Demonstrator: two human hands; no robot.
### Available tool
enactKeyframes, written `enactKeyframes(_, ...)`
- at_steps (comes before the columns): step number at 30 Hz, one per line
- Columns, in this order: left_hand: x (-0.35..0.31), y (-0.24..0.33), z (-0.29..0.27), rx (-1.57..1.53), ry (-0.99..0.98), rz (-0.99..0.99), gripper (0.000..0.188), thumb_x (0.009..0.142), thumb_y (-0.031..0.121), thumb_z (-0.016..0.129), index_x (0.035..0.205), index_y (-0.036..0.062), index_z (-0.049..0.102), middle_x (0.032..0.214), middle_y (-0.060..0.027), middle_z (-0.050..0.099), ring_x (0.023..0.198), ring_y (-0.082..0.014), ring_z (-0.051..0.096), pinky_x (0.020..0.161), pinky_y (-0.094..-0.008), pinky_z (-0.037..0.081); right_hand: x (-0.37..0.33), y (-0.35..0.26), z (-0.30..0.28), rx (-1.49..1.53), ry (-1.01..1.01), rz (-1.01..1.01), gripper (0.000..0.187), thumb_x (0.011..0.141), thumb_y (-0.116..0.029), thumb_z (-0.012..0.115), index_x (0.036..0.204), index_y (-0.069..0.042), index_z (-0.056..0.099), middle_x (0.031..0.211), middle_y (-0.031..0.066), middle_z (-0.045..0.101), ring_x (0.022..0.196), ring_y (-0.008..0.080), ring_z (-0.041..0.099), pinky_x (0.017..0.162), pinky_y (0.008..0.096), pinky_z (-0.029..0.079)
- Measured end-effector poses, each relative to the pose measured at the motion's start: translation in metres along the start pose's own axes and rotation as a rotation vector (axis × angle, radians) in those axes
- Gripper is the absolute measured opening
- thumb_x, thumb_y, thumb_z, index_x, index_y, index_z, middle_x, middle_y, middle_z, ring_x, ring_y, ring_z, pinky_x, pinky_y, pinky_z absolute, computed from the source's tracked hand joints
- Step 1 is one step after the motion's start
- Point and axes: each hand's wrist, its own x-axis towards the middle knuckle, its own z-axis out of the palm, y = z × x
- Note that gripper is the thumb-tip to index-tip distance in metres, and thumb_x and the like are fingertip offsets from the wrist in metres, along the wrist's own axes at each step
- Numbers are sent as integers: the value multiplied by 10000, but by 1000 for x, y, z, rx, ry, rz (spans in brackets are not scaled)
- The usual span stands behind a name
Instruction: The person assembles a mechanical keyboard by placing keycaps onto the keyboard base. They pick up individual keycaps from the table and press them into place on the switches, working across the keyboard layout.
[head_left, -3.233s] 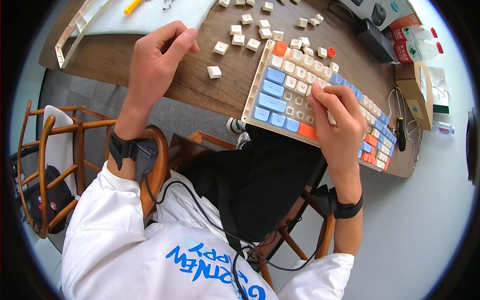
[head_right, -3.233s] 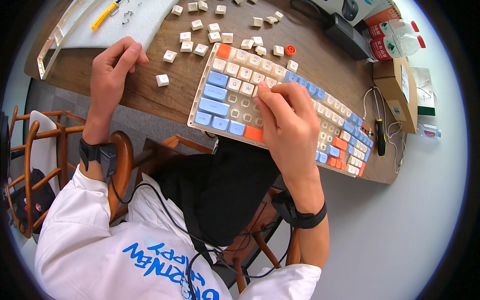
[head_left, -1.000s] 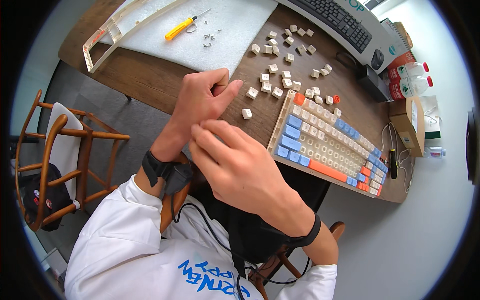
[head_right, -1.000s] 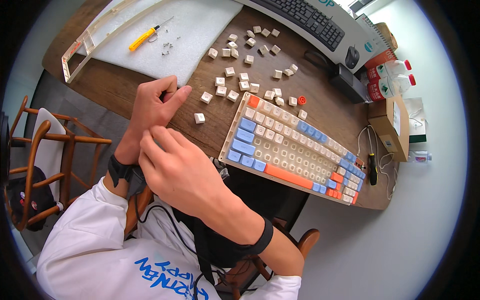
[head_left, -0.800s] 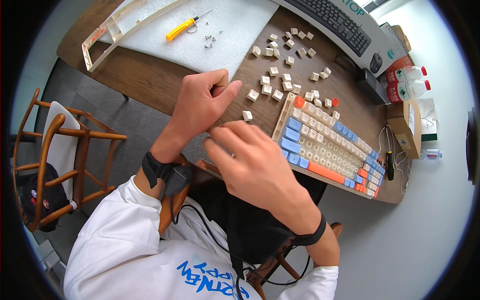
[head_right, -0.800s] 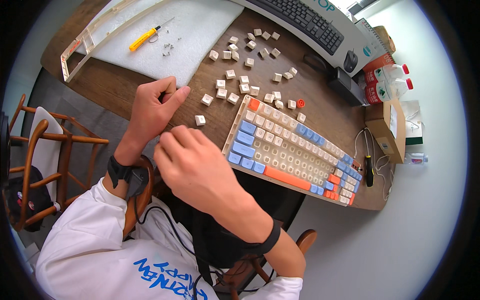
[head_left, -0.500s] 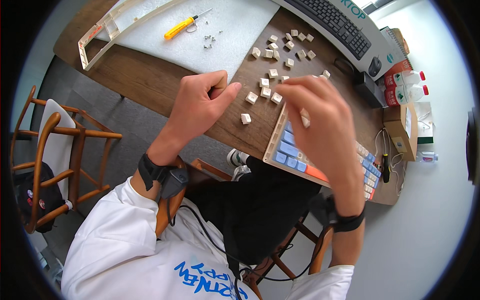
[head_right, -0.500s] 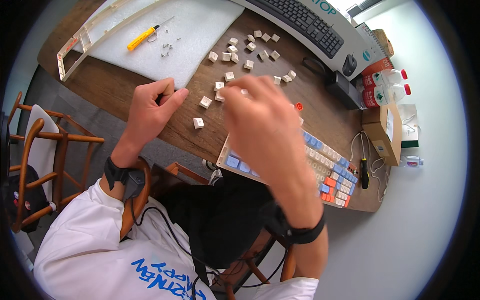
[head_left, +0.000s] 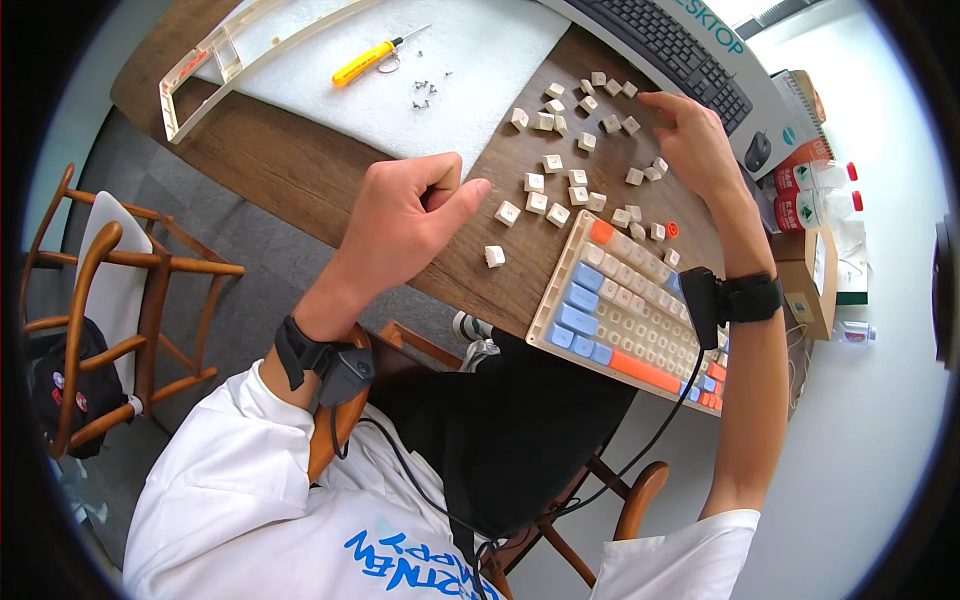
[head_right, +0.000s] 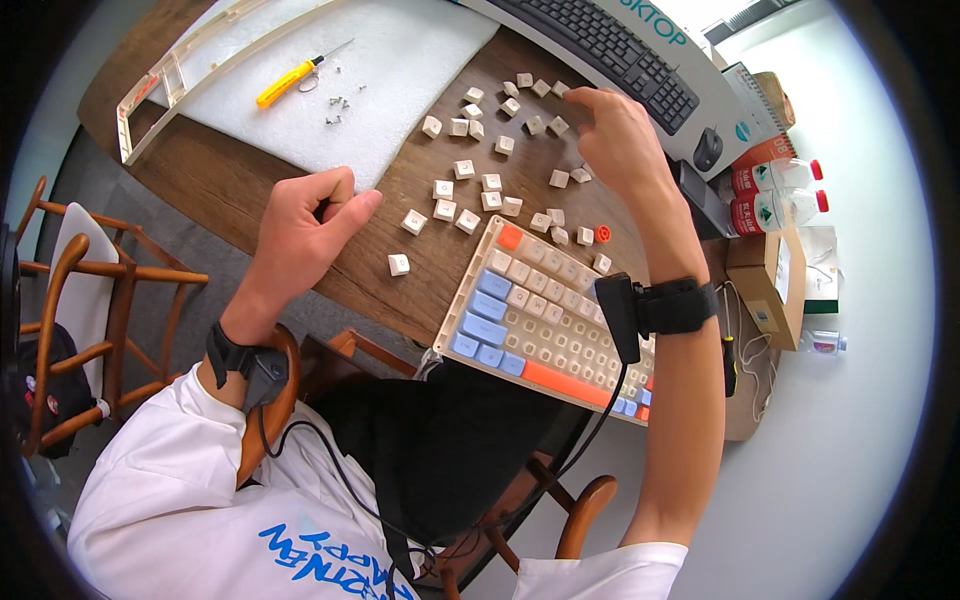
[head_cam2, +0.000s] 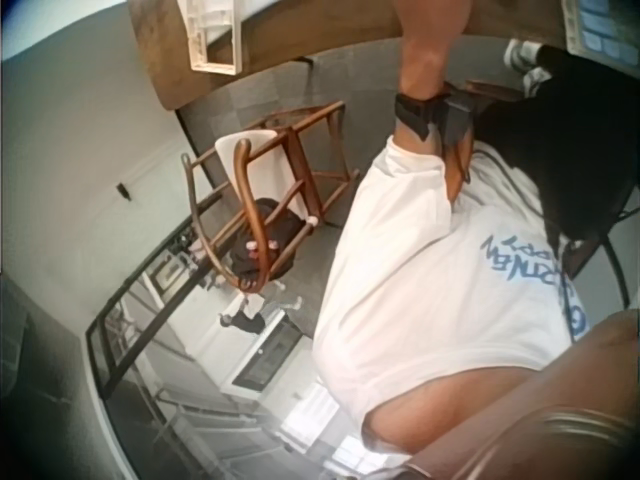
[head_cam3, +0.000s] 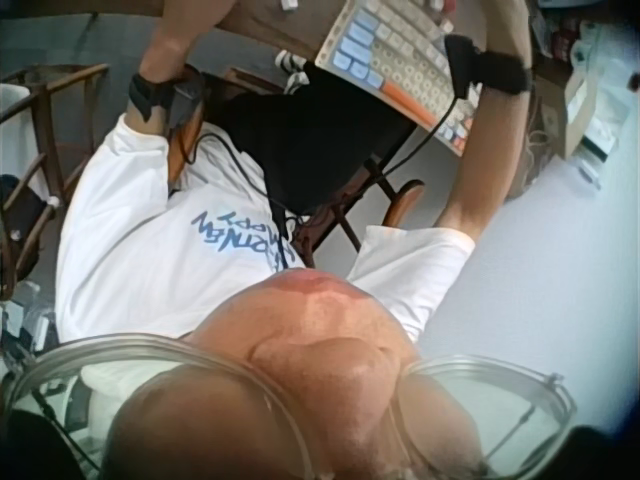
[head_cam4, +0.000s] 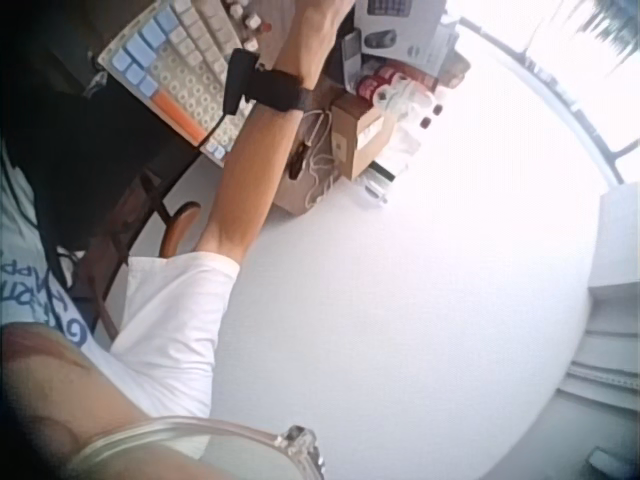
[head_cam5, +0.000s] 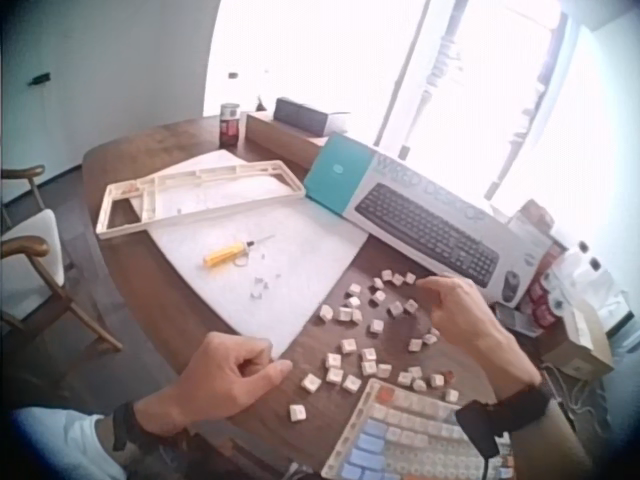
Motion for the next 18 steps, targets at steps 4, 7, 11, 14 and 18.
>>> enactKeyframes(4,-1,2,-1,-21,-20,-14,490,1002,120,724,693,59,349,636,39,280,620,-52,261,527,-300,232,7,-3,15,34,11,-133,479,886,75,559,1316,-46,732,1368,169,708,1278,368,659,1099,405,503)
enactKeyframes(7,-1,3,0,-18,-22,-20,491,1006,126,720,694,60,347,640,42,278,622,-52,257,529,-299,228,0,-13,22,51,2,-175,482,893,89,537,1318,-36,726,1443,154,674,1329,366,631,1130,401,486)
enactKeyframes(11,0,1,1,-34,-12,-9,486,989,137,736,666,46,385,593,32,305,583,-59,276,503,-309,242,-13,-21,19,76,-6,-158,482,889,97,518,1309,-21,722,1462,149,661,1335,364,623,1142,408,476)
enactKeyframes(14,1,0,0,-43,-6,3,482,979,141,743,653,38,404,569,25,322,563,-62,288,491,-312,250,-19,-16,12,85,-7,-116,491,874,95,514,1306,-13,721,1461,152,659,1338,370,615,1146,416,472)
enactKeyframes(18,1,0,0,-43,-6,1,484,983,146,739,654,40,401,572,27,320,567,-62,284,493,-309,247,-31,2,4,-18,-24,-56,496,885,104,502,1327,-3,702,1465,162,657,1352,368,615,1143,398,471)
